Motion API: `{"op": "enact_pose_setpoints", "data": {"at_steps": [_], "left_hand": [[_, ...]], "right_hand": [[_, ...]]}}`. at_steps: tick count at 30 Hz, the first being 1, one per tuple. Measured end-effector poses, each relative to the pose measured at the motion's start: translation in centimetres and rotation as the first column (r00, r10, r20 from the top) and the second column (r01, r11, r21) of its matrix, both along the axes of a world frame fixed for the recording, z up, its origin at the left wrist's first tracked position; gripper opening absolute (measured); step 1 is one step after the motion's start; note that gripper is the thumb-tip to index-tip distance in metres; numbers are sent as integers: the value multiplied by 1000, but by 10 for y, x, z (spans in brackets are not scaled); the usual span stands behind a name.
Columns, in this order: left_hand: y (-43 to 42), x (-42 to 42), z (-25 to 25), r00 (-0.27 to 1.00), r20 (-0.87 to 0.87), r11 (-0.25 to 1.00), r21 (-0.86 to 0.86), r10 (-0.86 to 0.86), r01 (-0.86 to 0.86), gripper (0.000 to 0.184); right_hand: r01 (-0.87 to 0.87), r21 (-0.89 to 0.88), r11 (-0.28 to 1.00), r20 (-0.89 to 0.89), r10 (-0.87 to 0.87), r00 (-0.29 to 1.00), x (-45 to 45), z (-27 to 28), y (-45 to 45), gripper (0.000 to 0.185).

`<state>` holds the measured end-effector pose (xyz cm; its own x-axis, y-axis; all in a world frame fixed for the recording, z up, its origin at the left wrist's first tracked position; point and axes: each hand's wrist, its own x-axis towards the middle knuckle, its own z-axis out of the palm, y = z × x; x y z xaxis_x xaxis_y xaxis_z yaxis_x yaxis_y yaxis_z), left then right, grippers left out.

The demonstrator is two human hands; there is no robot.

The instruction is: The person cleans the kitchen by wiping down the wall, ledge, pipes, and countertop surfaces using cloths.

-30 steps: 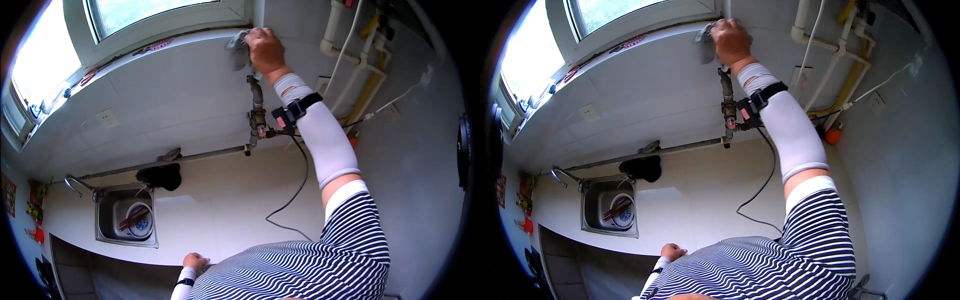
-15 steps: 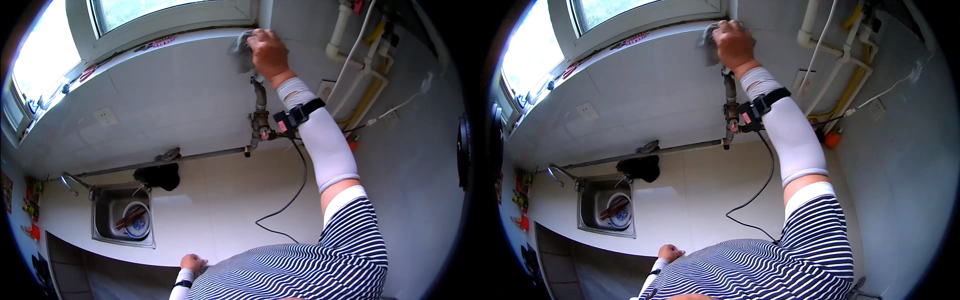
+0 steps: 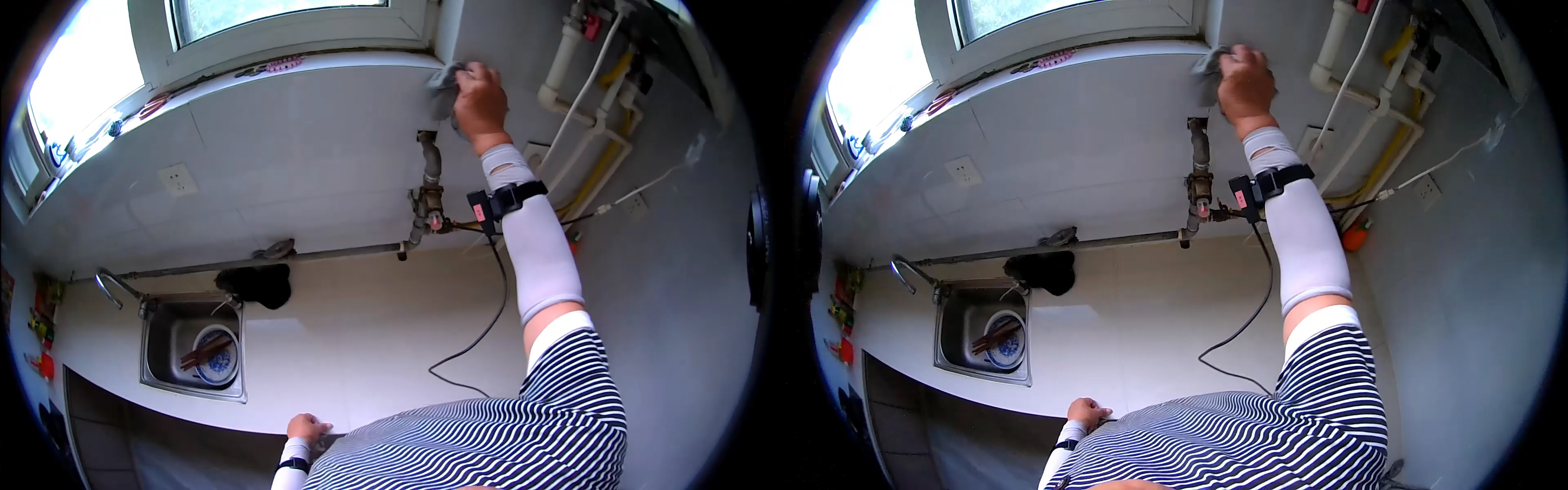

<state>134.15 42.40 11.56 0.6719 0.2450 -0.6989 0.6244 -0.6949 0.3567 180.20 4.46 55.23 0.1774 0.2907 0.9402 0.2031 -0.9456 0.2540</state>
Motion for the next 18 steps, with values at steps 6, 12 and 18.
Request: {"op": "enact_pose_setpoints", "data": {"at_steps": [6, 12, 18], "left_hand": [[-5, 4, 21, 1000, -19, 1000, 0, -18, 18, 41], [-5, 3, 16, 1000, 6, 1000, 18, -7, 7, 40], [-4, 2, 8, 1000, -9, 1000, 15, 12, -12, 41]], "right_hand": [[-38, 107, 993, 48, 33, 998, 3, 0, 19, 15], [-113, -53, 992, 74, 117, 990, 9, 7, 73, 12], [-129, -120, 984, -21, 127, 992, -6, 18, 111, 8]]}}
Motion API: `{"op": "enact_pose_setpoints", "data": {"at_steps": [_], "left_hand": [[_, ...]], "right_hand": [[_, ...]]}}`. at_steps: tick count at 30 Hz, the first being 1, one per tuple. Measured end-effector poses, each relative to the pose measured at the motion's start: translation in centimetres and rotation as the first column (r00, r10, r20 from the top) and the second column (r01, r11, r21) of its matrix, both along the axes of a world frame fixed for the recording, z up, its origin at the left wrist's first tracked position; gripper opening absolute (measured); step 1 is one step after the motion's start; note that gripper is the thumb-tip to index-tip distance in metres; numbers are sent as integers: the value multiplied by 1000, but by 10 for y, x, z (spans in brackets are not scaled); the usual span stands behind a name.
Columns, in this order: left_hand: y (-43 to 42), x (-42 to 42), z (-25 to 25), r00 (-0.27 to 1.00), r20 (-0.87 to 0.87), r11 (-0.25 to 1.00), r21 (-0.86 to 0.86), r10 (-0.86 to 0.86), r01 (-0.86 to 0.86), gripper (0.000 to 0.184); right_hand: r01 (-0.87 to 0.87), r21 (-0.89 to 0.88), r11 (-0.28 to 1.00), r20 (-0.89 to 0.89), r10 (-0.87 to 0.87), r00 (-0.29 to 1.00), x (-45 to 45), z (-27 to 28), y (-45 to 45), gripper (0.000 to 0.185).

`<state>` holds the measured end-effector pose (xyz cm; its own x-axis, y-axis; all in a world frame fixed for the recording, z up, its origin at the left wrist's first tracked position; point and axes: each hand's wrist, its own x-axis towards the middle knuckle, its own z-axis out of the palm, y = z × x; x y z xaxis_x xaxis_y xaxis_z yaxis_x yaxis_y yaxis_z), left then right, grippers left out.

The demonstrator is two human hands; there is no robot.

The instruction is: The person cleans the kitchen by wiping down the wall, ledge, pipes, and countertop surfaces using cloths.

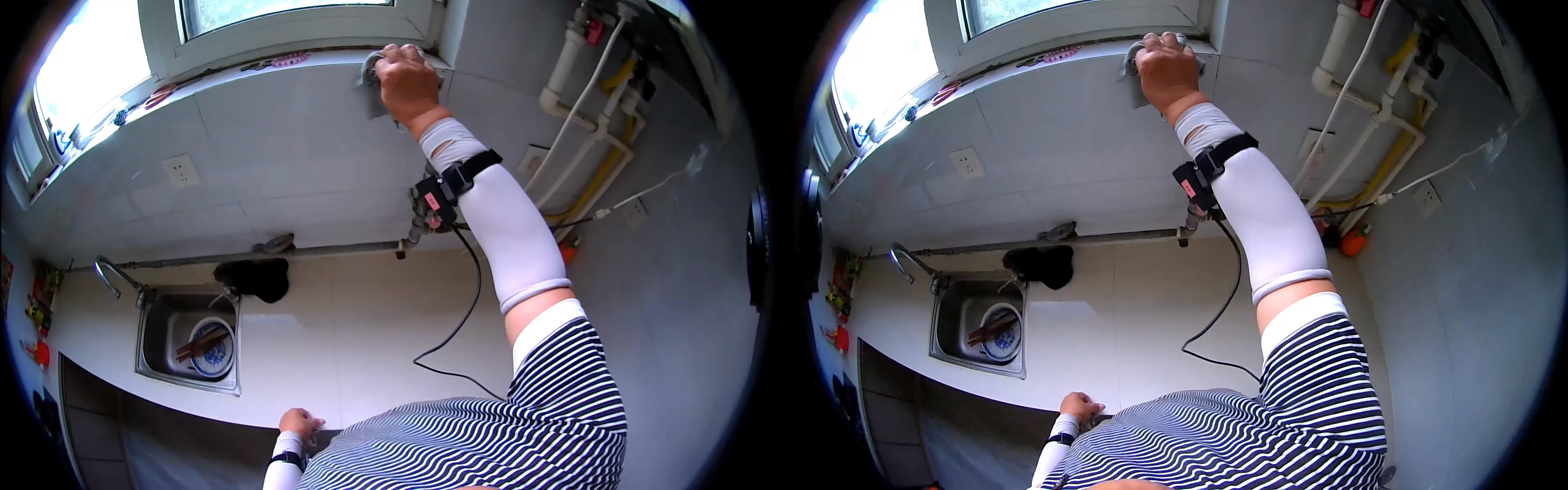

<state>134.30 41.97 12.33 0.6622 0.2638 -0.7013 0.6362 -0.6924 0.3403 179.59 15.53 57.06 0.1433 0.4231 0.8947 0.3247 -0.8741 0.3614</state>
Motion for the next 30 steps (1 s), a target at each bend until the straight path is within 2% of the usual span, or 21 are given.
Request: {"op": "enact_pose_setpoints", "data": {"at_steps": [2, 3, 7, 9, 10, 12, 16, 18, 19, 20, 23, 26, 28, 30], "left_hand": [[-3, -4, -2, 1000, 20, 1000, 3, 10, -10, 41], [-2, -6, -4, 999, 44, 1000, 6, 25, -25, 41], [-4, -19, -22, 990, 132, 996, 63, 51, -60, 41], [-8, -18, -16, 990, 134, 997, 61, 43, -51, 41], [-8, -16, -10, 990, 139, 997, 71, 32, -42, 41], [-6, -13, 1, 991, 133, 997, 62, 26, -34, 41], [-4, -7, 11, 998, 68, 999, 37, -1, -2, 41], [1, -4, 9, 998, 55, 999, 40, -25, 23, 42], [2, -4, 7, 998, 50, 998, 48, -40, 37, 43], [3, -4, 4, 997, 42, 997, 55, -58, 55, 44], [7, 0, 7, 996, 23, 996, 41, -82, 81, 46], [8, 2, 5, 996, 14, 996, 31, -90, 89, 47], [10, 2, -1, 996, 24, 996, 27, -91, 91, 47], [11, 1, -4, 995, 30, 995, 29, -95, 94, 47]], "right_hand": [[-9, -87, 996, 40, 13, 999, 6, 2, -9, 7], [45, -105, 993, 78, -37, 996, 10, 2, -19, 8], [26, -50, 998, 31, -24, 999, 10, 1, -79, 9], [121, -147, 982, 38, -116, 992, -2, 4, -93, 11], [115, -152, 982, 43, -110, 993, -1, 6, -90, 11], [143, -76, 987, -32, -146, 989, 0, 4, -83, 13], [95, 3, 995, -60, -95, 994, 2, 8, -61, 15], [67, 64, 996, -127, -58, 990, 1, 14, -40, 17], [95, 62, 994, -231, -78, 970, 1, 19, -30, 21], [90, 57, 994, -229, -74, 971, 1, 27, -19, 21], [208, -74, 975, -480, -218, 850, 4, 46, 11, 29], [243, -185, 952, -541, -305, 784, 4, 58, 33, 31], [248, -187, 951, -538, -310, 784, 14, 62, 45, 34], [235, -171, 957, -708, -285, 646, 20, 67, 58, 37]]}}
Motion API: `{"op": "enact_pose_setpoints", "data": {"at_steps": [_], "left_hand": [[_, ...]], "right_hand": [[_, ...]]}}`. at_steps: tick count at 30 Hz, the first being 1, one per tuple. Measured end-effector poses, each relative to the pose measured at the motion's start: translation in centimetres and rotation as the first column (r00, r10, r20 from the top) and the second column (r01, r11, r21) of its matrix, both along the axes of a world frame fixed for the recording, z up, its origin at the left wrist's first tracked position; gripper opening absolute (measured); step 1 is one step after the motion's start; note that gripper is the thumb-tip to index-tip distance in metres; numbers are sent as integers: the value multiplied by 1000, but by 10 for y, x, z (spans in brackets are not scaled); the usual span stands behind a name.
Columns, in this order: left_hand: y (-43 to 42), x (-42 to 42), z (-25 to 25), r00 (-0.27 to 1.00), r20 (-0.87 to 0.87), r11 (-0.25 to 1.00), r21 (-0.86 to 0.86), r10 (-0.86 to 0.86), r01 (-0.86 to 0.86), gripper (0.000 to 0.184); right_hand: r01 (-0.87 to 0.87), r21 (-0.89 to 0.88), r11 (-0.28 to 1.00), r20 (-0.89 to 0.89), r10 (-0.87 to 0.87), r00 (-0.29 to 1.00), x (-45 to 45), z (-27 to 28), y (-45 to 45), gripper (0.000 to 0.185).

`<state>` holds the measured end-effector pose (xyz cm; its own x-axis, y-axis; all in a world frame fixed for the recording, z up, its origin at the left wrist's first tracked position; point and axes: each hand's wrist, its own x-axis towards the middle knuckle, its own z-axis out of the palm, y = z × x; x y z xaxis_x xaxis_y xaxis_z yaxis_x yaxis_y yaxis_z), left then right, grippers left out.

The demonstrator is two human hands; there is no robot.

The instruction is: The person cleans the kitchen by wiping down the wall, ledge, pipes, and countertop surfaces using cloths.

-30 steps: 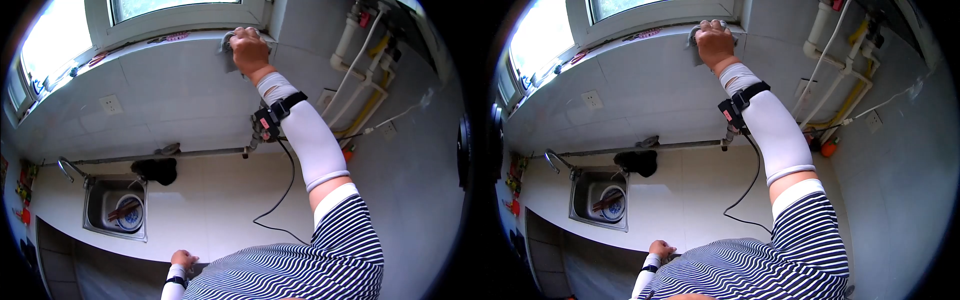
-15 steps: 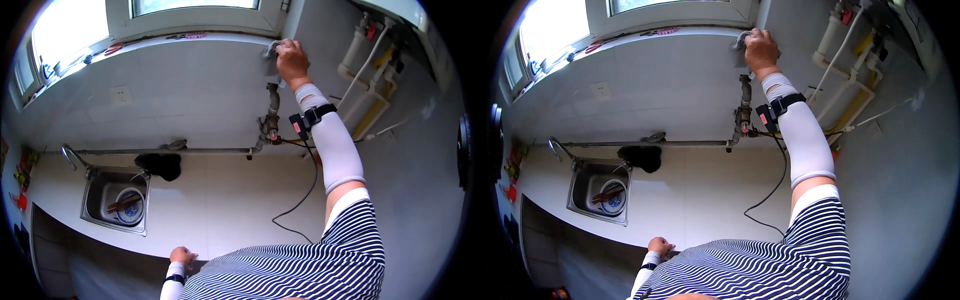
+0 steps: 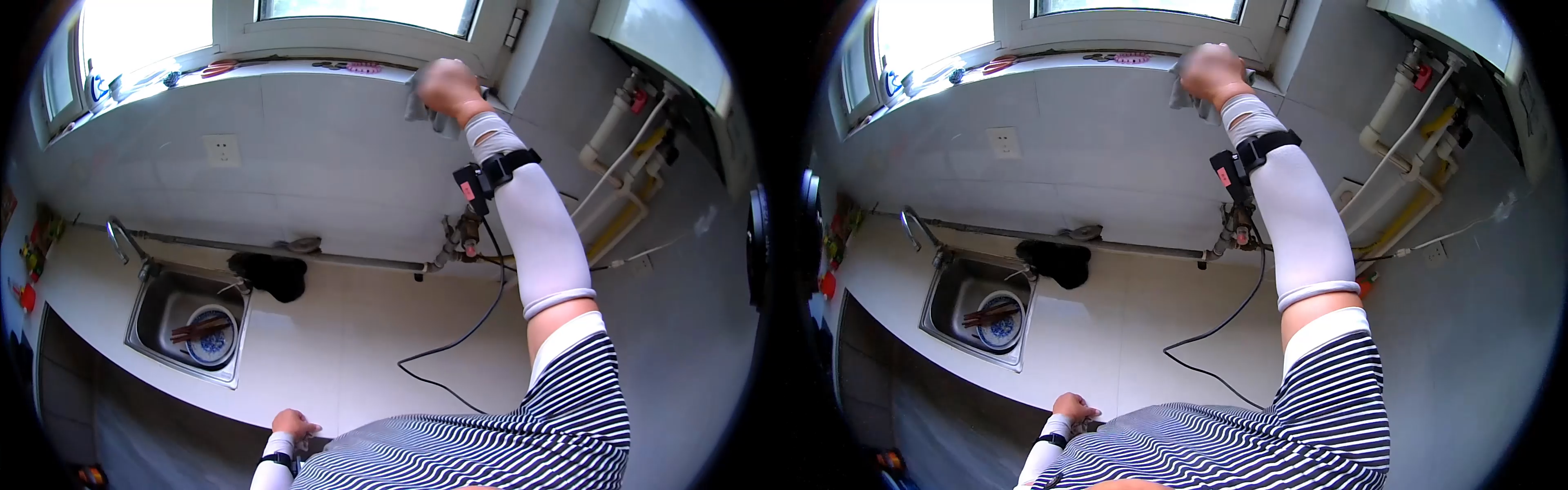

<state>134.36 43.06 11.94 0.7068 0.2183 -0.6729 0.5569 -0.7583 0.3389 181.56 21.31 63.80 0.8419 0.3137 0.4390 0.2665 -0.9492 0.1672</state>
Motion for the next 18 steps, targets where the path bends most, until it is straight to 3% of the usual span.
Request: {"op": "enact_pose_setpoints", "data": {"at_steps": [4, 5, 6, 8, 10, 12, 13, 14, 16, 18], "left_hand": [[2, 2, -7, 1000, -26, 1000, -17, -12, 12, 49], [4, 1, -15, 1000, -9, 1000, -18, -11, 11, 50], [5, 3, -16, 1000, -2, 999, -12, -31, 31, 50], [5, 4, -13, 999, -54, 999, -53, 3, -6, 49], [4, 3, -16, 1000, -19, 998, -60, 18, -19, 50], [3, 2, -15, 999, -20, 998, -52, 39, -40, 51], [3, 0, -14, 999, -17, 998, -49, 37, -37, 51], [4, 1, -15, 997, -42, 996, -68, 62, -65, 51], [4, 2, -15, 994, -57, 992, -85, 88, -93, 51], [4, 1, -15, 996, -33, 993, -82, 81, -84, 51]], "right_hand": [[24, -46, 999, 57, -22, 998, 4, -7, 19, 37], [-107, 27, 994, 332, 92, 939, 12, -18, 16, 34], [-248, 54, 967, 584, 171, 794, 23, -32, 10, 34], [-246, -31, 969, 563, 220, 797, 81, -41, -3, 35], [-262, -118, 958, 536, 283, 795, 71, -30, 1, 36], [-122, 80, 989, 251, 98, 963, 34, -16, 9, 30], [0, 16, 1000, -120, 2, 993, 20, 4, 12, 42], [0, 20, 1000, -113, 2, 994, 11, 2, 11, 42], [-63, 114, 992, 203, 39, 978, -4, -14, 6, 40], [-75, 87, 993, 239, 52, 970, -11, -21, -3, 39]]}}
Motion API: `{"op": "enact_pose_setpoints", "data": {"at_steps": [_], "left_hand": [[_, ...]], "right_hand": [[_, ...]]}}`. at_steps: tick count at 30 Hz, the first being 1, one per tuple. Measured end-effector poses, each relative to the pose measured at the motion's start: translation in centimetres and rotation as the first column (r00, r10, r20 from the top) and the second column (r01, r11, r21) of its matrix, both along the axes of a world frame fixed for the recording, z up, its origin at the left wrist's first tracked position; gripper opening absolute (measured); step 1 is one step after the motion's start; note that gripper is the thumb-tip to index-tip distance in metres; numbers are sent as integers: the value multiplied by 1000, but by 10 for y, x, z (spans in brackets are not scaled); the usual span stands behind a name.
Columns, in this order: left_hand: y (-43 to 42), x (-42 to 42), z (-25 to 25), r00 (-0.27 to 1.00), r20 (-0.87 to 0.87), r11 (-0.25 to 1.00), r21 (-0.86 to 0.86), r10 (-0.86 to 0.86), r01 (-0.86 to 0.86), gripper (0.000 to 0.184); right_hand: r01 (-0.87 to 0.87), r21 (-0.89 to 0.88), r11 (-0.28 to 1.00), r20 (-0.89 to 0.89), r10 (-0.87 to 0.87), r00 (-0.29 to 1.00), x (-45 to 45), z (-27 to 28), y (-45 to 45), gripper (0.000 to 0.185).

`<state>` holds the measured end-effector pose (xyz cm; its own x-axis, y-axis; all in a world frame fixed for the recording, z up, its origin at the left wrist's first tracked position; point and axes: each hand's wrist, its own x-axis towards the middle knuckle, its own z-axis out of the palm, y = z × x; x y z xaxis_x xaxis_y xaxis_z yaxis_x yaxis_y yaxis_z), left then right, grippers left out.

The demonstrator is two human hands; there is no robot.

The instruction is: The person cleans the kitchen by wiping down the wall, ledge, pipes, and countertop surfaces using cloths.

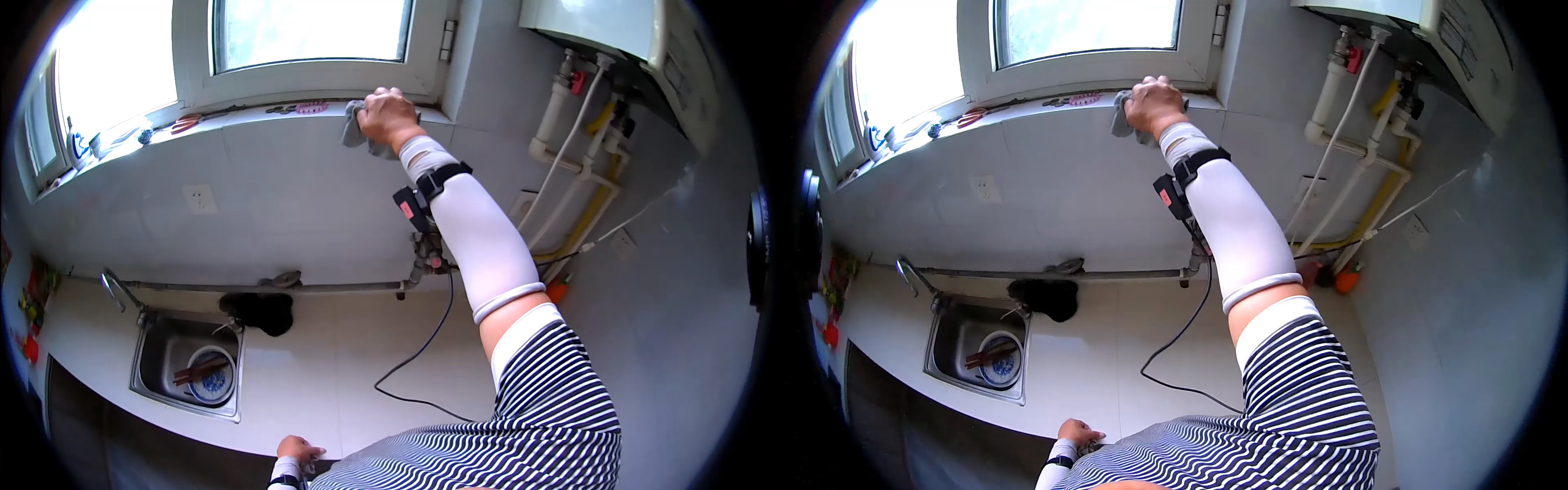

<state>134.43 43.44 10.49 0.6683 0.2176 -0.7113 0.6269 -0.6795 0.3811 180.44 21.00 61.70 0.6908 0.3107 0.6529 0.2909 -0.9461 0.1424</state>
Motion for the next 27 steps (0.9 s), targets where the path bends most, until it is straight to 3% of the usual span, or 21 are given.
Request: {"op": "enact_pose_setpoints", "data": {"at_steps": [3, 6, 8, 9, 11, 16, 18, 20, 21, 24, 27], "left_hand": [[-1, -2, -2, 1000, 8, 999, 40, 0, -1, 51], [-1, -5, -5, 999, 51, 999, 45, 4, -6, 51], [3, -7, -15, 997, 74, 999, 44, -10, 7, 52], [2, -6, -18, 996, 91, 999, 44, -17, 13, 52], [1, -4, -8, 998, 66, 1000, 27, -11, 10, 52], [4, 1, -14, 1000, -1, 1000, 4, -8, 8, 51], [0, 1, -2, 998, 56, 1000, 10, -13, 13, 50], [-7, 8, 30, 996, -72, 999, -27, 43, -45, 49], [-5, 8, 19, 999, -43, 1000, -18, 22, -23, 48], [-9, 10, 29, 996, -78, 999, -11, 45, -46, 48], [-6, 10, 19, 997, -73, 1000, 8, 13, -13, 49]], "right_hand": [[-150, -62, 987, 160, 159, 974, -11, -9, -19, 27], [-122, -39, 992, 178, 127, 976, -18, 5, -51, 29], [-227, 23, 974, 543, 179, 820, -21, 18, -86, 26], [-228, 14, 974, 548, 183, 816, -22, 29, -102, 26], [-187, 58, 981, 818, 61, 572, -25, 51, -133, 32], [-179, 155, 972, 737, 6, 676, 25, 41, -183, 24], [-199, 175, 964, 725, 10, 688, 39, 48, -182, 20], [-247, 158, 956, 755, 44, 654, 47, 79, -176, 15], [-273, 73, 959, 812, 101, 575, 52, 99, -172, 13], [-247, 46, 968, 861, 86, 500, 59, 152, -151, 13], [-182, 50, 982, 863, 49, 502, 54, 158, -148, 11]]}}
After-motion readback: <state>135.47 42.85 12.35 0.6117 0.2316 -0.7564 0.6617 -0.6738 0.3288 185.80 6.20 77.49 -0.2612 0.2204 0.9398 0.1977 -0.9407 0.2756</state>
